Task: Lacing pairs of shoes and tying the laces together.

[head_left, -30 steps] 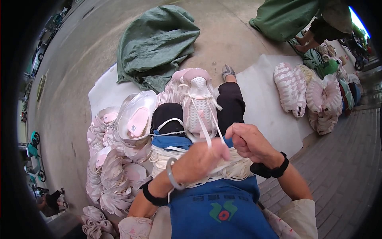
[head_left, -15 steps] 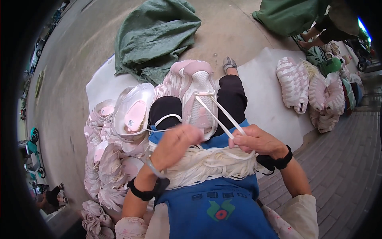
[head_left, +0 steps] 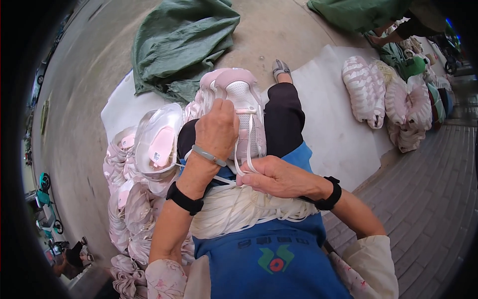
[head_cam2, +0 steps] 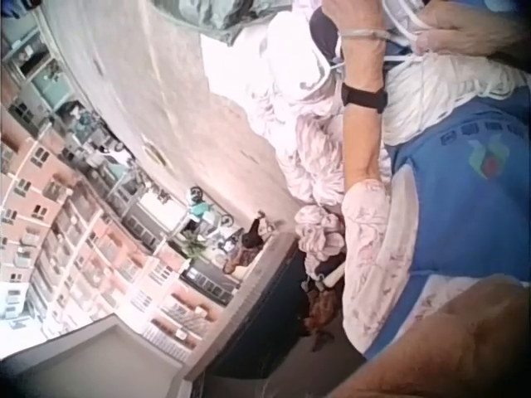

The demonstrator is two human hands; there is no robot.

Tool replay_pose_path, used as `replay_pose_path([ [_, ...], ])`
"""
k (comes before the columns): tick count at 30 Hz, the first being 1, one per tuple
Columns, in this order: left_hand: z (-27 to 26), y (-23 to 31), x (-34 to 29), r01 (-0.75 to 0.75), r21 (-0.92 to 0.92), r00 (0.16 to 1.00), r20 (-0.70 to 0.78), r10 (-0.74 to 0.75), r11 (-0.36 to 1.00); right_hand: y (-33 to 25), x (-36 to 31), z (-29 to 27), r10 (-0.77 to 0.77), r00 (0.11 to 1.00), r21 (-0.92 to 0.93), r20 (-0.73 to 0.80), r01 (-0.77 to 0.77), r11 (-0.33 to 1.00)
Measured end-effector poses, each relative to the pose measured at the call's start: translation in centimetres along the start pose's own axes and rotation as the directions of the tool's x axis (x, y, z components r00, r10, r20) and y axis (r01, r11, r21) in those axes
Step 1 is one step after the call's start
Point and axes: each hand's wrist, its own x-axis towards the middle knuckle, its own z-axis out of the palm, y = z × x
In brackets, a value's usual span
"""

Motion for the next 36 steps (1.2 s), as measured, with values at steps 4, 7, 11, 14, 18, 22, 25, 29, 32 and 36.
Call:
replay_pose_path([
  [4, 0.7, -2.5, 0.4, -0.152, -0.078, 0.978, -0.157, 0.139, 0.985, 0.8, 0.4, -0.1, -0.084, 0.996, -0.077, 0.003, 0.084, 0.994],
  [7, 0.8, -4.1, 0.5, 0.109, -0.339, 0.994, 0.028, -0.106, 0.934, -0.4, -0.3, -0.9, -0.032, 0.999, 0.012, 0.038, 0.032, 0.999],
  [11, -0.4, -3.4, -0.1, 0.464, -0.689, 0.885, 0.393, -0.251, 0.557, -3.1, -2.3, -2.7, 0.047, 0.977, 0.222, 0.207, -0.094, 0.971],
  [14, -0.3, -2.8, -0.6, 0.416, -0.692, 0.908, 0.278, -0.314, 0.59, -3.6, -2.1, -2.5, 0.066, 0.956, 0.152, 0.286, -0.113, 0.982],
  [18, -2.6, -2.8, -2.1, 0.624, -0.639, 0.781, 0.517, -0.351, 0.449, -3.4, -1.3, -0.7, -0.07, 0.973, -0.12, 0.22, 0.098, 0.988],
  [22, -4.2, 1.0, -2.8, 0.835, -0.539, 0.549, 0.802, -0.236, 0.109, -1.8, 0.5, 3.2, -0.299, 0.891, -0.506, 0.342, 0.443, 0.74],
  [25, -2.6, 1.5, -2.9, 0.773, -0.528, 0.478, 0.849, -0.225, -0.35, -1.1, 1.0, 5.6, -0.284, 0.904, -0.524, 0.319, 0.418, 0.742],
  [29, -2.1, -3.2, -3.8, 0.525, -0.463, 0.748, 0.652, 0.127, -0.715, -2.8, -1.7, 3.2, -0.193, 0.938, -0.485, 0.289, 0.317, 0.815],
  [32, -4.3, -4.5, -3.0, 0.397, -0.446, 0.803, 0.592, 0.068, -0.802, -3.5, -4.6, -0.2, -0.109, 0.994, -0.239, 0.021, 0.111, 0.965],
  [36, -4.8, -6.2, -2.1, 0.197, -0.39, 0.873, 0.487, -0.02, -0.899, -4.1, -9.5, -3.6, 0.122, 0.953, 0.12, -0.279, -0.091, 0.989],
])
